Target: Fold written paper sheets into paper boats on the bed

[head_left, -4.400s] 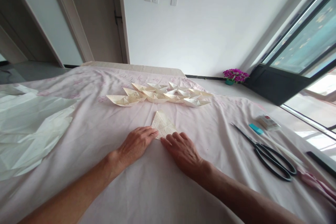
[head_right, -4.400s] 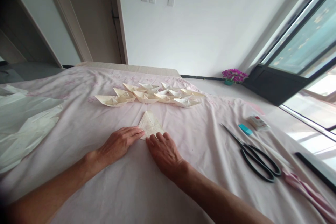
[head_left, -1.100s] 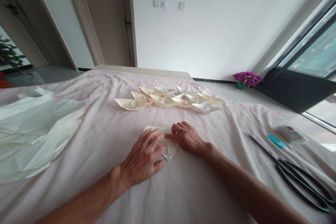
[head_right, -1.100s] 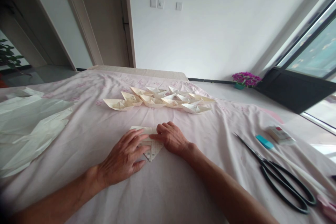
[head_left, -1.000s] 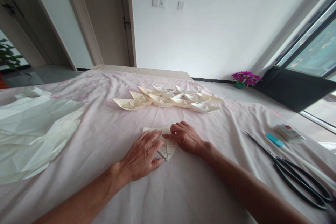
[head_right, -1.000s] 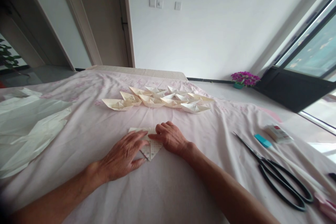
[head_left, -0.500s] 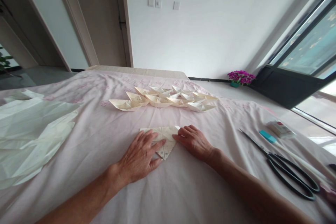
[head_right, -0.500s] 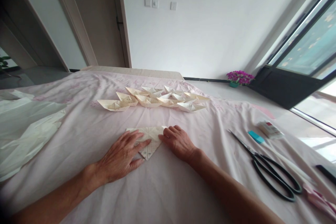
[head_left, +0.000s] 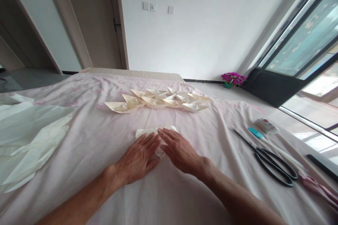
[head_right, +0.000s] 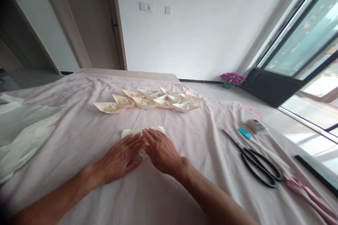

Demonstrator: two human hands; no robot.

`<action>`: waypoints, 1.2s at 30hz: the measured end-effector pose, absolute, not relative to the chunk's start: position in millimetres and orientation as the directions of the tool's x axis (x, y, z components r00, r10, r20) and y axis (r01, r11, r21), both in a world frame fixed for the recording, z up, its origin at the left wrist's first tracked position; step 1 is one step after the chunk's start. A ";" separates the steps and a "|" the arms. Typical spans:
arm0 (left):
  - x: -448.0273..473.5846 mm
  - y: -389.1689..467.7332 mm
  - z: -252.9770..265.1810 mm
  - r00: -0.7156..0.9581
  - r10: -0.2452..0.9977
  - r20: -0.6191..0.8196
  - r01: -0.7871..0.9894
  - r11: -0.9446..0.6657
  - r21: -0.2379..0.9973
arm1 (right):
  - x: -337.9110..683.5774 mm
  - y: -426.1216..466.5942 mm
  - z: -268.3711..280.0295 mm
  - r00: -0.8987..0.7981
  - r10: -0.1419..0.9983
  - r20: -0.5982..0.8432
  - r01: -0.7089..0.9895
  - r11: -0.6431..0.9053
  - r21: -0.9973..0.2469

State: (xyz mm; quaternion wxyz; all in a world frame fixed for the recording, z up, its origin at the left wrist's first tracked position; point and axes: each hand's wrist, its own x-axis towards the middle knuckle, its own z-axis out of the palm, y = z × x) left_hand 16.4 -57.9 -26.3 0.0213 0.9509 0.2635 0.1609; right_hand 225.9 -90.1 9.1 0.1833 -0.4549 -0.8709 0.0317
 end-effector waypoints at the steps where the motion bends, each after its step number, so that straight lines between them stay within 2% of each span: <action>1: 15.9 -57.5 -26.3 0.810 0.504 0.300 0.489 -0.863 0.128 | 220.1 -93.3 4.9 -0.559 0.786 0.264 0.767 0.611 -0.197; 7: 6.1 -58.2 -20.0 0.841 0.482 0.245 0.464 -0.876 0.128 | 236.2 -109.8 -13.0 -0.547 0.810 0.212 0.811 0.576 -0.107; 13: -7.3 -61.0 -7.5 0.854 0.477 0.209 0.440 -0.876 0.198 | 263.9 -109.1 1.3 -0.460 0.874 0.156 0.882 0.470 -0.035; 16: -4.9 -54.2 -1.8 0.810 0.545 0.216 0.494 -0.833 0.249 | 256.5 -91.5 17.3 -0.405 0.907 0.118 0.911 0.411 -0.031; 21: 12.4 -28.9 2.8 0.672 0.720 0.174 0.643 -0.684 0.345 | 241.3 -49.5 35.6 -0.310 0.950 0.026 0.947 0.306 0.097; 25: 18.8 -7.5 0.9 0.592 0.786 0.179 0.709 -0.614 0.348 | 248.7 -22.7 33.6 -0.416 0.909 0.029 0.908 0.417 -0.035; 28: 18.1 6.4 3.6 0.568 0.808 0.156 0.747 -0.586 0.314 | 255.8 -5.5 32.2 -0.475 0.877 -0.076 0.878 0.465 -0.116; 32: 16.5 20.4 10.9 0.538 0.838 -0.087 0.789 -0.465 0.403 | 255.7 10.6 34.9 -0.478 0.853 -0.209 0.878 0.463 -0.122; 36: 14.7 23.9 11.6 0.546 0.799 -0.253 0.786 -0.384 0.485 | 254.3 11.6 37.6 -0.501 0.834 -0.234 0.866 0.481 -0.138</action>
